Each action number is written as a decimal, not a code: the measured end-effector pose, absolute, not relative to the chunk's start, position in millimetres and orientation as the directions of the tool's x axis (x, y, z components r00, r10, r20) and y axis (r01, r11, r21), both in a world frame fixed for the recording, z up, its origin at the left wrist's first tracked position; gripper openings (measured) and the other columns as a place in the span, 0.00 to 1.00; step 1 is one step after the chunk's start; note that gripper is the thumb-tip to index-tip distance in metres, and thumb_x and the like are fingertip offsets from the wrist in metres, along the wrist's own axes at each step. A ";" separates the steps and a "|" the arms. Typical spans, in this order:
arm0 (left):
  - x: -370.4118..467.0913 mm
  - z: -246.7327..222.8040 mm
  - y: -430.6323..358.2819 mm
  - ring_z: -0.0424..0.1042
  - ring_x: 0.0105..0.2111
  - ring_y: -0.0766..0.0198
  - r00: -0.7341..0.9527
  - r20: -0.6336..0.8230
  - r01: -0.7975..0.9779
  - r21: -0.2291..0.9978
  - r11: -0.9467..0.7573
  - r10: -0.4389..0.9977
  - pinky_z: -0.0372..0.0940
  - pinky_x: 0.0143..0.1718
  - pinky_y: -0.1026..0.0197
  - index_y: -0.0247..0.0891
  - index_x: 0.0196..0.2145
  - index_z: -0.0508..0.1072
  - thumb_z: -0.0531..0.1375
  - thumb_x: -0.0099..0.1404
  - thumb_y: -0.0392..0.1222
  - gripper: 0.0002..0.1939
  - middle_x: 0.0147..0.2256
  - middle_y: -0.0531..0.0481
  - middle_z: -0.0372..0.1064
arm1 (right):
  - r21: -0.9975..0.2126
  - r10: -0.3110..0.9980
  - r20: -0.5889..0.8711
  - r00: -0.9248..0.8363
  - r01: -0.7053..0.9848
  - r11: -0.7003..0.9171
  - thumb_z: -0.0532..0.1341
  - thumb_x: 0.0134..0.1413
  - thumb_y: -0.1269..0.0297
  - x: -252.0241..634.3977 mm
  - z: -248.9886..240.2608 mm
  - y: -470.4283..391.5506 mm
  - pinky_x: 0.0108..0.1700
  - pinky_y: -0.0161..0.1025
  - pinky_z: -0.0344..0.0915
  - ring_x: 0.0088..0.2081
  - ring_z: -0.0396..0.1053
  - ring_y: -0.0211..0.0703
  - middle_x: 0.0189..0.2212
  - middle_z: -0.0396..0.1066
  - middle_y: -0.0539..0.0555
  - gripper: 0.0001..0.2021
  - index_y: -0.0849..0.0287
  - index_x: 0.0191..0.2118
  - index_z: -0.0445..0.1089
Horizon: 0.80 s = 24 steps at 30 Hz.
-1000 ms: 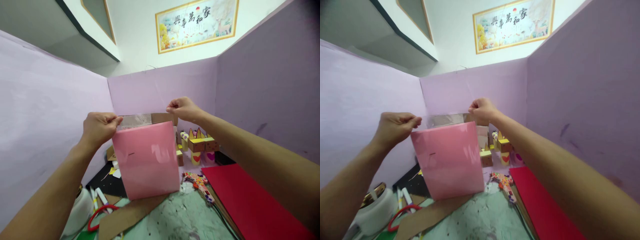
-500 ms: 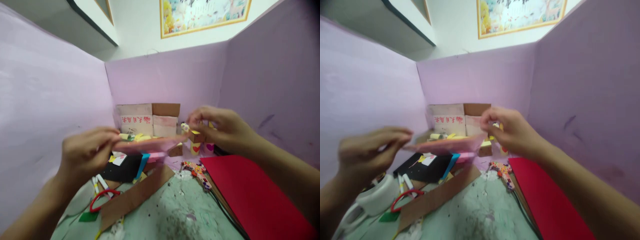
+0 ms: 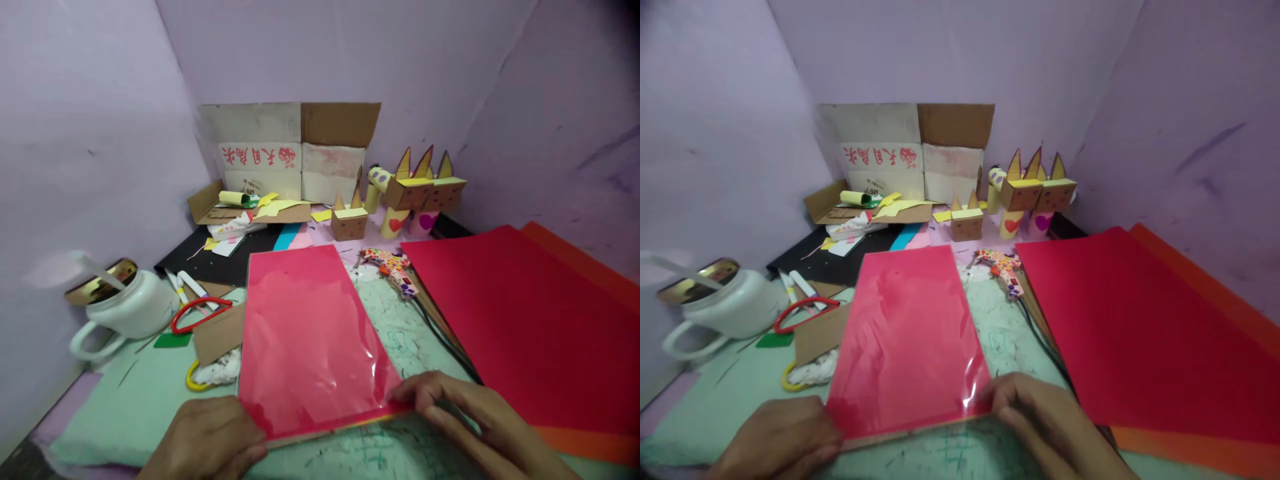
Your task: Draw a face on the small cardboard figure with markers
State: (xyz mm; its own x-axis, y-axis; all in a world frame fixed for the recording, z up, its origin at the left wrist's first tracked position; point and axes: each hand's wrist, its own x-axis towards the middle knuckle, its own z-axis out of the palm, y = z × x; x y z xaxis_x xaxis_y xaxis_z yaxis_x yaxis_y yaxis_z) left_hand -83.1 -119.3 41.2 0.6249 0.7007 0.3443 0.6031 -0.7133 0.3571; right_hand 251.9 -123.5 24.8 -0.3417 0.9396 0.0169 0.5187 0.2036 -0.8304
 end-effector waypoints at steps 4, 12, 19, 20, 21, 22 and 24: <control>-77.7 26.2 -121.1 0.69 0.20 0.71 0.438 0.106 0.756 0.493 -0.430 0.893 0.59 0.23 0.71 0.41 0.22 0.69 0.50 0.69 0.40 0.17 0.19 0.57 0.68 | -0.769 0.973 0.045 -0.227 0.614 0.179 0.50 0.65 0.56 237.5 10.6 -114.9 0.30 0.32 0.69 0.28 0.72 0.40 0.25 0.71 0.50 0.16 0.56 0.31 0.68; -71.1 8.4 -128.9 0.67 0.17 0.62 -0.029 -0.033 0.945 0.325 0.038 0.999 0.56 0.22 0.64 0.44 0.43 0.71 0.54 0.63 0.47 0.12 0.15 0.60 0.63 | -0.242 0.888 0.425 -0.175 0.923 0.298 0.52 0.64 0.59 231.0 -16.7 -115.1 0.19 0.34 0.65 0.22 0.74 0.42 0.28 0.77 0.48 0.11 0.52 0.42 0.71; -72.7 7.3 -129.7 0.69 0.18 0.62 -0.006 -0.014 0.963 0.271 0.010 1.000 0.56 0.22 0.63 0.45 0.40 0.71 0.55 0.63 0.49 0.11 0.17 0.59 0.67 | 0.051 0.676 0.548 -0.493 0.826 0.561 0.49 0.62 0.70 197.8 9.6 -115.1 0.47 0.51 0.69 0.44 0.73 0.53 0.42 0.76 0.61 0.14 0.61 0.45 0.71; -71.6 8.9 -129.4 0.70 0.19 0.61 -0.009 -0.034 0.967 0.254 0.017 0.999 0.56 0.23 0.63 0.45 0.40 0.70 0.54 0.63 0.49 0.11 0.18 0.58 0.68 | 0.059 0.586 0.527 -0.615 0.715 0.697 0.48 0.63 0.71 184.0 9.2 -114.7 0.53 0.49 0.65 0.50 0.71 0.49 0.46 0.75 0.58 0.16 0.61 0.48 0.70; -70.5 10.7 -128.9 0.71 0.20 0.60 -0.014 -0.059 0.972 0.233 0.028 0.998 0.57 0.24 0.63 0.44 0.41 0.70 0.53 0.64 0.48 0.12 0.18 0.57 0.69 | 0.080 0.469 0.486 -0.737 0.572 0.816 0.46 0.66 0.68 169.2 7.1 -114.0 0.54 0.43 0.64 0.53 0.68 0.44 0.50 0.74 0.54 0.17 0.60 0.51 0.69; -69.3 12.7 -128.2 0.72 0.21 0.59 -0.026 -0.088 0.976 0.212 0.045 0.996 0.57 0.25 0.62 0.44 0.43 0.70 0.51 0.64 0.46 0.12 0.19 0.56 0.69 | 0.105 0.360 0.454 -0.815 0.450 0.887 0.45 0.68 0.64 154.8 3.6 -113.2 0.53 0.40 0.65 0.55 0.66 0.41 0.52 0.72 0.51 0.18 0.59 0.53 0.68; -67.4 16.8 -126.4 0.74 0.24 0.58 -0.073 -0.155 0.979 0.177 0.100 0.985 0.57 0.27 0.62 0.44 0.45 0.68 0.50 0.64 0.44 0.14 0.21 0.55 0.71 | 0.109 0.347 0.418 -0.840 0.426 0.898 0.44 0.70 0.53 133.1 -4.5 -111.8 0.52 0.39 0.66 0.56 0.64 0.41 0.56 0.69 0.49 0.23 0.61 0.57 0.65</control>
State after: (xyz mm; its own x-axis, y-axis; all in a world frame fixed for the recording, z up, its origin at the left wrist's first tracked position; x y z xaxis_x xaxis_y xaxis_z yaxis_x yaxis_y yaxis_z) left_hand -67.4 -126.4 16.8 -0.0726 0.9853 -0.1549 0.9792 0.1000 0.1767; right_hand 133.1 -111.8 -4.5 -0.8396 0.3473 0.4177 0.4259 0.8982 0.1092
